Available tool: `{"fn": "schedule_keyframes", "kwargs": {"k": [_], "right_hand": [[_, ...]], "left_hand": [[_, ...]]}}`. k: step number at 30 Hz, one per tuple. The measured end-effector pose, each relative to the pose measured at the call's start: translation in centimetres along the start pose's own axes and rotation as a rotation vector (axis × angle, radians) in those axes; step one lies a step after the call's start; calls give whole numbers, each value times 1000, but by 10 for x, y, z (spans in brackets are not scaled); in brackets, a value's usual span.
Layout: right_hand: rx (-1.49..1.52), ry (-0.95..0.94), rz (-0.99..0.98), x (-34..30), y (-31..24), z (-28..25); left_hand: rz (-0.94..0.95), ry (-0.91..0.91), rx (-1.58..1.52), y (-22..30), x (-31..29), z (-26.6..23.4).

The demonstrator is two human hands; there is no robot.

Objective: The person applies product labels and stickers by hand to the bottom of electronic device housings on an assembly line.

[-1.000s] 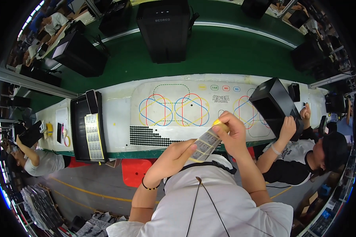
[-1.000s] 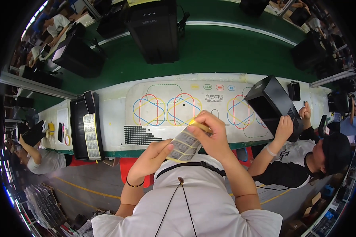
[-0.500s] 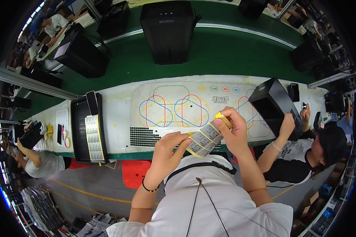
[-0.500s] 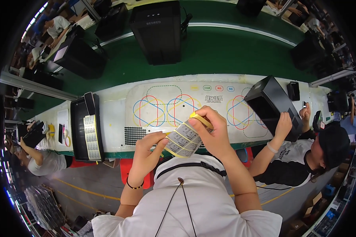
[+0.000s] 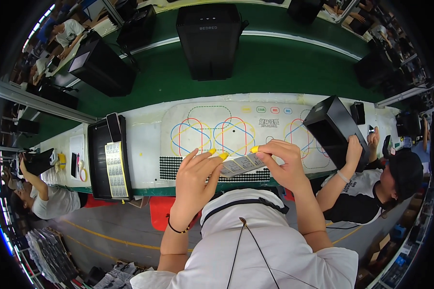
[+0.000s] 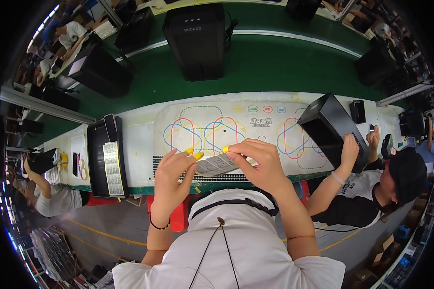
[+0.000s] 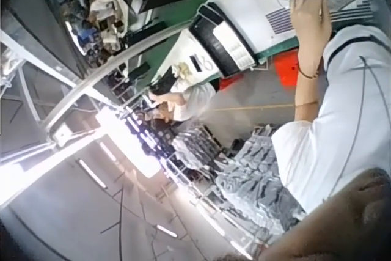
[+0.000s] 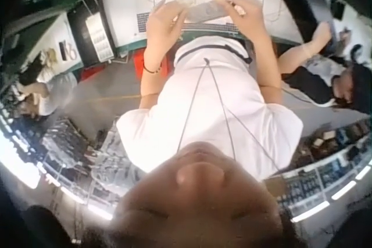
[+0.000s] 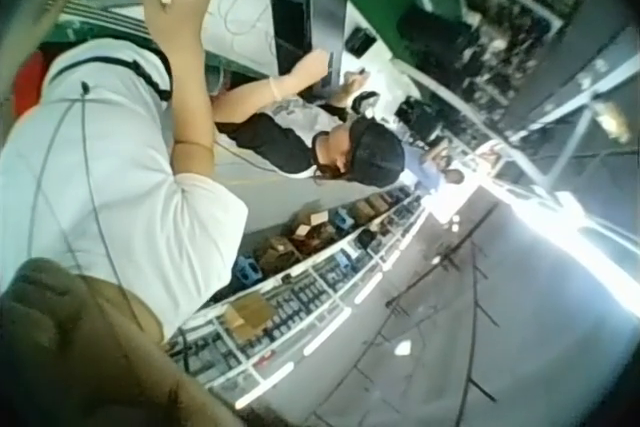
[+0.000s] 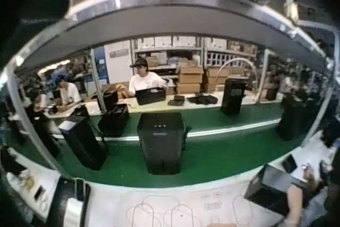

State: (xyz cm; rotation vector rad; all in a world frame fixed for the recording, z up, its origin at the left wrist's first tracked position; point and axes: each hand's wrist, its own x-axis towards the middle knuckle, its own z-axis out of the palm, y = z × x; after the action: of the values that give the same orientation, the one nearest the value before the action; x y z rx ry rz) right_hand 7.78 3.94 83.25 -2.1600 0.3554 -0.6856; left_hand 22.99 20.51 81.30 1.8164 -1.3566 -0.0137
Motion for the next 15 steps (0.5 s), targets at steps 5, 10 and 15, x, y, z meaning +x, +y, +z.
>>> {"fn": "schedule_keyframes", "kwargs": {"k": [5, 10, 15], "right_hand": [[69, -30, 11, -4, 1, 8], [-280, -100, -152, -1, 1, 11], [-435, -158, -330, 1, 19, 22]], "left_hand": [[-12, -53, -123, 10, -1, 12], [-128, -159, -240, 4, -9, 14], [-230, -340, -244, -8, -4, 10]]}}
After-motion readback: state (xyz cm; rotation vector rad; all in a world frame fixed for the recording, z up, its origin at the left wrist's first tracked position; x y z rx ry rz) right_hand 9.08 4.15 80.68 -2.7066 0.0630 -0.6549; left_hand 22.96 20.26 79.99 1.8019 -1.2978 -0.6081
